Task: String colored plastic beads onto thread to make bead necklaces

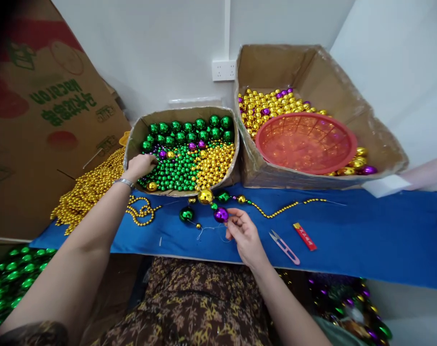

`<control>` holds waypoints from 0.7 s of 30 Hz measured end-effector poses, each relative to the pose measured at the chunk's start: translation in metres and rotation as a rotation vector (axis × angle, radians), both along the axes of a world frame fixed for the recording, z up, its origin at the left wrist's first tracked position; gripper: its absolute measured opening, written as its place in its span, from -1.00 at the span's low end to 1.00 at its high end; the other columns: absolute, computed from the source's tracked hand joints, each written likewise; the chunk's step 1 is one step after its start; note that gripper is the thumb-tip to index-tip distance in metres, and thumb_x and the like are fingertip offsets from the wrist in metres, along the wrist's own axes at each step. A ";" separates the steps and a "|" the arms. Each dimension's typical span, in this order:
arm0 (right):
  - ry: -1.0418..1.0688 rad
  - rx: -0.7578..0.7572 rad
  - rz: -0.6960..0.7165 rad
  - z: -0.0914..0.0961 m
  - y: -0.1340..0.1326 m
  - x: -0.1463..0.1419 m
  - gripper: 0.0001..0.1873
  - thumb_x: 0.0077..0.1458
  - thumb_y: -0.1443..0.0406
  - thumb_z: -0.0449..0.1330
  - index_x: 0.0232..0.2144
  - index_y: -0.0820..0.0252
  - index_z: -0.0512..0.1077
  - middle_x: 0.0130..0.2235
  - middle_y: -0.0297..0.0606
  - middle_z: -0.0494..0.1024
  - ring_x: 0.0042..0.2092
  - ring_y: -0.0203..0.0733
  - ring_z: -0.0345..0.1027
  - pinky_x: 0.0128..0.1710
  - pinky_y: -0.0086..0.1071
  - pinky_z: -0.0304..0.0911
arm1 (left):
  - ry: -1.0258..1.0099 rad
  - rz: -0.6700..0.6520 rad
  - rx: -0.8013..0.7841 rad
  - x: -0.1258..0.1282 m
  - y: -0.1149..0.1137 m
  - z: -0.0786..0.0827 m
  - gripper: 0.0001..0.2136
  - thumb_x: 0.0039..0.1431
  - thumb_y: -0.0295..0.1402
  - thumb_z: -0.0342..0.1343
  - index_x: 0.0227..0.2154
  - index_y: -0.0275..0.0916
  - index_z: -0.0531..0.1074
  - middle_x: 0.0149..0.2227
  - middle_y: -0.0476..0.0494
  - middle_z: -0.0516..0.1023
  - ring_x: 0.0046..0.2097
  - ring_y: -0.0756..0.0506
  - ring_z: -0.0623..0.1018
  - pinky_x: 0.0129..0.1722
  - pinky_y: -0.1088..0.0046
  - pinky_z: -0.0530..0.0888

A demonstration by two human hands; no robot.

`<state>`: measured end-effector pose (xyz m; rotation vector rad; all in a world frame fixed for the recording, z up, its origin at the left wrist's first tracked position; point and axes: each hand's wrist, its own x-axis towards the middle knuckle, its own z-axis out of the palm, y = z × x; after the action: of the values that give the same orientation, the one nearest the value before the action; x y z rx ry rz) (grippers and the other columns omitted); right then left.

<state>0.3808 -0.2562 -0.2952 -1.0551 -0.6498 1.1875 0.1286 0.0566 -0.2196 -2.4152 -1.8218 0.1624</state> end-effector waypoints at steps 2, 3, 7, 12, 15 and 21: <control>-0.002 -0.002 0.001 -0.001 0.001 -0.001 -0.64 0.03 0.15 0.31 -0.13 0.09 0.37 -0.35 -0.37 0.41 -0.51 -0.41 0.22 -0.52 -0.47 0.12 | 0.011 -0.019 -0.006 0.002 0.003 -0.001 -0.69 0.05 -0.39 0.06 -0.12 -0.19 0.51 -0.14 -0.33 0.56 -0.07 -0.33 0.53 -0.14 0.23 0.46; -0.003 -0.004 0.001 -0.001 0.001 -0.002 -0.64 0.02 0.15 0.31 -0.13 0.10 0.37 -0.36 -0.37 0.41 -0.51 -0.41 0.22 -0.52 -0.47 0.12 | 0.014 -0.026 -0.007 0.004 0.003 -0.002 -0.67 0.04 -0.42 0.05 -0.10 -0.21 0.50 -0.14 -0.36 0.56 -0.06 -0.34 0.53 -0.14 0.21 0.46; -0.009 -0.011 0.012 -0.002 0.004 -0.007 -0.62 0.02 0.14 0.31 -0.14 0.11 0.37 -0.39 -0.38 0.40 -0.51 -0.41 0.22 -0.53 -0.48 0.10 | 0.002 -0.034 -0.011 0.007 0.004 -0.004 -0.62 0.00 -0.48 0.05 -0.07 -0.26 0.46 -0.12 -0.41 0.54 -0.05 -0.37 0.52 -0.14 0.16 0.45; -0.015 -0.007 0.013 -0.003 0.002 -0.007 -0.63 0.03 0.13 0.30 -0.13 0.11 0.37 -0.42 -0.41 0.37 -0.53 -0.42 0.21 -0.54 -0.48 0.11 | -0.076 -0.021 -0.003 0.003 0.005 -0.005 -0.64 -0.04 -0.48 0.10 -0.10 -0.25 0.44 -0.15 -0.36 0.55 -0.09 -0.35 0.54 -0.16 0.19 0.46; -0.019 -0.008 0.012 -0.003 0.001 -0.005 -0.62 0.02 0.13 0.30 -0.13 0.11 0.37 -0.40 -0.40 0.37 -0.52 -0.41 0.22 -0.54 -0.48 0.11 | -0.180 -0.025 0.037 -0.001 0.001 -0.002 -0.70 0.02 -0.45 0.08 -0.13 -0.26 0.42 -0.19 -0.30 0.56 -0.12 -0.28 0.54 -0.14 0.23 0.46; -0.027 0.002 0.014 -0.004 0.004 -0.009 -0.64 0.04 0.13 0.28 -0.13 0.11 0.37 -0.41 -0.40 0.37 -0.53 -0.42 0.21 -0.54 -0.48 0.11 | -1.407 -0.027 -0.206 0.016 -0.047 0.002 -0.78 -0.01 -0.34 0.16 -0.27 -0.29 0.42 -0.38 -0.13 0.51 -0.33 -0.07 0.55 -0.22 0.32 0.52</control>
<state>0.3716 -0.2526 -0.2996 -1.0679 -0.6808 1.1862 0.1445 0.0098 -0.2173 -2.8718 -2.1021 -1.8434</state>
